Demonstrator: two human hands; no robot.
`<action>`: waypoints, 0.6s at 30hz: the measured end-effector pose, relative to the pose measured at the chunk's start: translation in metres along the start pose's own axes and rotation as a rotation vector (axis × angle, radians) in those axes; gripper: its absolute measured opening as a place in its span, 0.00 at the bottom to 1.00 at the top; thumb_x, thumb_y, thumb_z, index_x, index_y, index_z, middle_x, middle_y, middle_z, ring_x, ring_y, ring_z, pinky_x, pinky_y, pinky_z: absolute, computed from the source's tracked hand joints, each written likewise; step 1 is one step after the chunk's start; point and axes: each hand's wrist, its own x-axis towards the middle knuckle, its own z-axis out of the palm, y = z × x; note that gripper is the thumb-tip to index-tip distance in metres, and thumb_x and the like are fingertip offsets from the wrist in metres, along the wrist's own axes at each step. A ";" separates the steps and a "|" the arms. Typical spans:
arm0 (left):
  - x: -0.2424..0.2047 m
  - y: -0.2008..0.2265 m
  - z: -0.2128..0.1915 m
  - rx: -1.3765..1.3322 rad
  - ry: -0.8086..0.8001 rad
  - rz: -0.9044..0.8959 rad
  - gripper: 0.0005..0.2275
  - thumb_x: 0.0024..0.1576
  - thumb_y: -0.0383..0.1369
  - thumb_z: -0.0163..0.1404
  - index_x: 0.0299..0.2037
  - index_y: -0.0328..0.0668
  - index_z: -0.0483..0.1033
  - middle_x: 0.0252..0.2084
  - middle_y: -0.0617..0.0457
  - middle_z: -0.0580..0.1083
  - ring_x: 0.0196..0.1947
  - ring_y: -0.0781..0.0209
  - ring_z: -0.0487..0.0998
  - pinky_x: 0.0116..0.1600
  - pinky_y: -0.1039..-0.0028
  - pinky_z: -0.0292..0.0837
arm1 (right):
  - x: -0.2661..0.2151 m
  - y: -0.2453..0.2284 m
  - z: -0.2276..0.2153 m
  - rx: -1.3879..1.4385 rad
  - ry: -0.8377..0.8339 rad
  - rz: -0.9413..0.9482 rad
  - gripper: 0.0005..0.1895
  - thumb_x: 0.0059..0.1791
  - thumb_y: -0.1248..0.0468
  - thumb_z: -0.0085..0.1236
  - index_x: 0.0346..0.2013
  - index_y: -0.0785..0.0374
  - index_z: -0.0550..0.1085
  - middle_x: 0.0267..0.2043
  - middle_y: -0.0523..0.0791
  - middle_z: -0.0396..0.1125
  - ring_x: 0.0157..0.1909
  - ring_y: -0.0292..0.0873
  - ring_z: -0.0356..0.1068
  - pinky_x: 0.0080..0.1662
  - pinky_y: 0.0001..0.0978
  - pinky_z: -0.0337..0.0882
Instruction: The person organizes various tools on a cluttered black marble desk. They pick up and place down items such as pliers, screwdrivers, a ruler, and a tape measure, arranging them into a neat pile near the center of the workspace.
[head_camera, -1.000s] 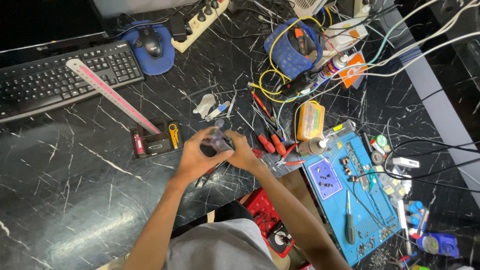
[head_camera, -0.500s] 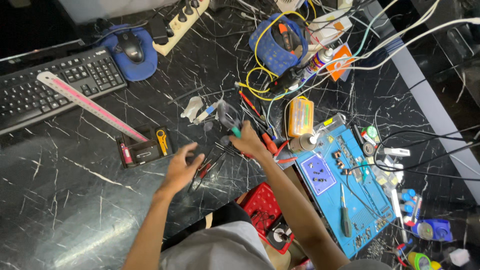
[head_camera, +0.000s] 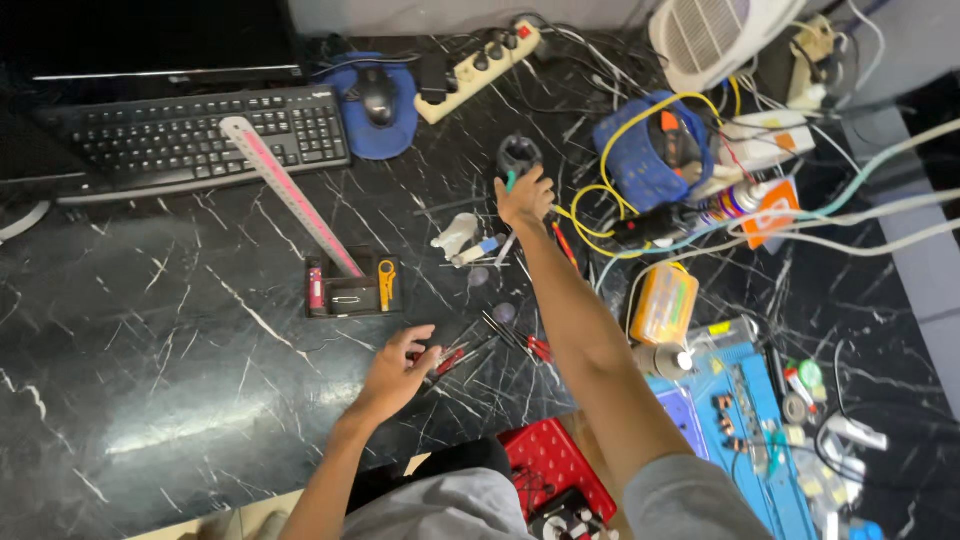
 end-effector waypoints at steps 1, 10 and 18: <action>-0.003 0.003 -0.005 -0.006 0.011 -0.005 0.22 0.68 0.45 0.60 0.71 0.51 0.80 0.65 0.40 0.82 0.64 0.41 0.87 0.63 0.58 0.89 | -0.003 -0.008 -0.009 -0.002 -0.003 -0.012 0.56 0.56 0.32 0.65 0.81 0.60 0.48 0.70 0.55 0.57 0.73 0.69 0.65 0.71 0.65 0.72; -0.012 0.021 -0.022 -0.094 -0.044 -0.123 0.24 0.71 0.47 0.56 0.74 0.47 0.78 0.70 0.38 0.80 0.70 0.42 0.83 0.71 0.55 0.83 | 0.024 0.013 -0.027 0.212 -0.365 -0.048 0.66 0.60 0.17 0.48 0.93 0.55 0.36 0.87 0.61 0.43 0.87 0.74 0.46 0.79 0.73 0.60; 0.009 0.007 -0.005 -0.125 -0.049 -0.080 0.20 0.70 0.39 0.59 0.71 0.44 0.81 0.66 0.39 0.83 0.70 0.38 0.83 0.71 0.55 0.82 | -0.111 0.056 -0.102 0.461 0.002 -0.655 0.12 0.57 0.67 0.67 0.56 0.60 0.82 0.52 0.56 0.78 0.60 0.65 0.78 0.68 0.57 0.72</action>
